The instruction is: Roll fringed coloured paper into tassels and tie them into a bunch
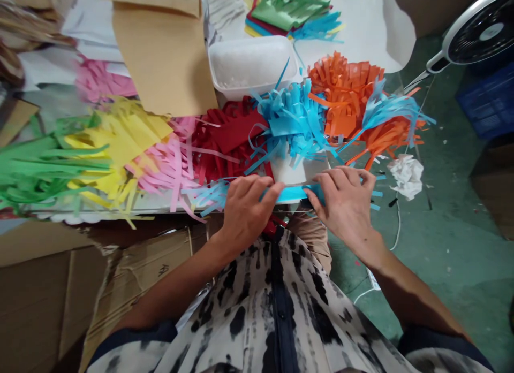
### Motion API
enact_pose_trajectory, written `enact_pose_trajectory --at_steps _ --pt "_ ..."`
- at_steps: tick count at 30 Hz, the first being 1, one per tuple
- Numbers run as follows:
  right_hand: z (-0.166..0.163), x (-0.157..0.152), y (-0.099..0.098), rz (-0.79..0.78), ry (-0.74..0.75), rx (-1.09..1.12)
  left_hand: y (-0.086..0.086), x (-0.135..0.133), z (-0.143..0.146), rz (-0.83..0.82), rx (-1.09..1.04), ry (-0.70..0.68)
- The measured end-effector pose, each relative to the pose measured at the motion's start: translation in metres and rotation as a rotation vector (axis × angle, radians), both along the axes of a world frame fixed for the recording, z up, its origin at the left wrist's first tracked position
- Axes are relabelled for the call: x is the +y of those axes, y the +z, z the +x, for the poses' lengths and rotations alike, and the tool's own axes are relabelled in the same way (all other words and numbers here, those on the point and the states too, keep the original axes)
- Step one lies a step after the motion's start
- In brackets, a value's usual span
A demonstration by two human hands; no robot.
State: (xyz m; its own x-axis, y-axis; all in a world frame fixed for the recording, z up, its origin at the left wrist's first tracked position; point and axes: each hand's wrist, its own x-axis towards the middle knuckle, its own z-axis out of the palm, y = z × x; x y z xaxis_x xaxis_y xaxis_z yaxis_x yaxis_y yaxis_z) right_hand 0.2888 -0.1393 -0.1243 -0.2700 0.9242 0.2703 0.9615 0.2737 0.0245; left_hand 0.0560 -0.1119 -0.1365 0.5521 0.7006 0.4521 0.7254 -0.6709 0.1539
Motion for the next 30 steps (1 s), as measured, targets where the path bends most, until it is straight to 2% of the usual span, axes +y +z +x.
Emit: enact_pose_trajectory --at_steps 3,6,8,10,13,17,20,23,26,28,30 --pt "-0.005 -0.014 -0.004 0.097 0.203 0.055 0.0 -0.001 0.002 0.098 0.022 -0.185" --pt "0.011 -0.028 -0.01 0.094 0.293 0.079 -0.003 0.0 -0.001 0.093 0.045 -0.213" --pt "0.033 -0.034 -0.012 0.149 0.249 0.074 -0.005 -0.001 -0.005 0.085 0.058 -0.218" --pt "0.054 -0.038 -0.01 0.238 0.135 0.065 -0.007 -0.001 -0.007 0.076 0.065 -0.225" --pt "0.057 -0.042 -0.004 0.308 0.022 0.093 -0.007 -0.003 -0.006 0.054 0.079 -0.22" --pt "0.02 -0.039 -0.005 0.106 0.146 0.123 -0.004 -0.006 -0.003 0.05 0.094 -0.213" --pt "0.003 -0.033 -0.009 0.007 0.166 0.132 -0.002 -0.007 -0.017 0.012 0.091 -0.199" --pt "0.007 -0.029 -0.01 0.02 0.156 0.149 0.003 -0.007 -0.05 -0.043 0.051 -0.154" --pt "0.013 -0.026 -0.008 0.005 0.17 0.149 0.015 -0.005 -0.08 -0.089 -0.043 0.004" --pt "0.013 -0.023 -0.006 -0.003 0.167 0.146 0.024 -0.004 -0.086 -0.059 -0.162 0.153" --pt "0.012 -0.019 -0.004 -0.017 0.174 0.146 0.03 -0.005 -0.077 0.01 -0.255 0.216"
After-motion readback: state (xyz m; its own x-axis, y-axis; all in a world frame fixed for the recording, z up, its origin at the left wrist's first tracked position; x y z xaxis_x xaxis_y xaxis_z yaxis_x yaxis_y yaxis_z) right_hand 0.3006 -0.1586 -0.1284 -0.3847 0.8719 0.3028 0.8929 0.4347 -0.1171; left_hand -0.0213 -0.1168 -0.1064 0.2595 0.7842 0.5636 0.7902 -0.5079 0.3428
